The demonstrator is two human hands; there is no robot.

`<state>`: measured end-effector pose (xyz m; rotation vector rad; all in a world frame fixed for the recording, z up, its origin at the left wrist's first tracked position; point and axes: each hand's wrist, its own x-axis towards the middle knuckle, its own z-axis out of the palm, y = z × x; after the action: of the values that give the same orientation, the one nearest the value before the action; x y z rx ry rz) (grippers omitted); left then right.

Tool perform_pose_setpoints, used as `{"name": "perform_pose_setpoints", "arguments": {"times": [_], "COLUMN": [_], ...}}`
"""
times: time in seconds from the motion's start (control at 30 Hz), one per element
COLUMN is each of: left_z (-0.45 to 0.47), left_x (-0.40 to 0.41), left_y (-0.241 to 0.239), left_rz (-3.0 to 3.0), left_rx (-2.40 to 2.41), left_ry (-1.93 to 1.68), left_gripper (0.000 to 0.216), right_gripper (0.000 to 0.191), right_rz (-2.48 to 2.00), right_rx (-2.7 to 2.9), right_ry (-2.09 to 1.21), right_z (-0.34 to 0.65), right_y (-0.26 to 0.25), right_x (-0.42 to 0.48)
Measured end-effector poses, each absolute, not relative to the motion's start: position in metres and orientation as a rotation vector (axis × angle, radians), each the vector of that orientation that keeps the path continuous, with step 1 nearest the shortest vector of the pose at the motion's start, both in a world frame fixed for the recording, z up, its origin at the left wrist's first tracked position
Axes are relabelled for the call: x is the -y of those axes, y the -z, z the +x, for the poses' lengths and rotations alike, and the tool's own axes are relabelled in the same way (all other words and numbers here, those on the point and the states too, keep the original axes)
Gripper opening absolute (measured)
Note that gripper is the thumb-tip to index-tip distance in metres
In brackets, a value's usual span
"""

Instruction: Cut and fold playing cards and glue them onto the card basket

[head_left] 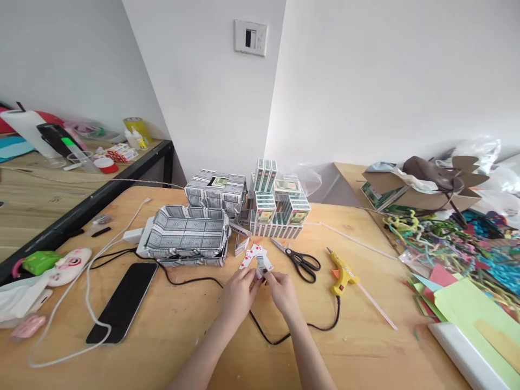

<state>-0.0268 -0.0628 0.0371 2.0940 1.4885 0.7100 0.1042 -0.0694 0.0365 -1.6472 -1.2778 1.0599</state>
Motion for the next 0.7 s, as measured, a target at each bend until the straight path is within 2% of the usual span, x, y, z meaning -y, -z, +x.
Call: {"name": "perform_pose_setpoints", "arguments": {"times": [0.1,0.2,0.33,0.53,0.63,0.7], "left_z": [-0.032,-0.038,-0.042,-0.044,-0.044,-0.045], "left_x": [0.06,0.056,0.053,0.052,0.05,0.048], "left_y": [-0.033,-0.027,-0.023,-0.025,-0.023,-0.02], "left_rz": [1.974,1.729,1.309,0.841,0.84,0.874], "left_rx": [-1.431,-1.422,-1.393,-1.197,-1.167,-1.158], "left_ry": [-0.787,-0.857,-0.853,-0.957,-1.012,-1.025], "left_gripper": [0.023,0.024,0.031,0.038,0.035,0.035], "right_gripper": [0.041,0.032,0.036,0.015,0.013,0.02], "right_rz": [-1.672,-1.828,-2.069,-2.055,-2.075,-2.127], "right_rx": [1.298,1.397,1.534,1.53,1.506,1.515], "right_ry": [-1.03,-0.76,-0.533,-0.673,-0.688,-0.64], "right_z": [0.105,0.101,0.093,0.093,0.094,0.093], "right_y": [-0.034,-0.032,-0.023,-0.012,-0.011,-0.012], "right_x": [0.061,0.05,0.04,0.038,0.039,0.038]}}
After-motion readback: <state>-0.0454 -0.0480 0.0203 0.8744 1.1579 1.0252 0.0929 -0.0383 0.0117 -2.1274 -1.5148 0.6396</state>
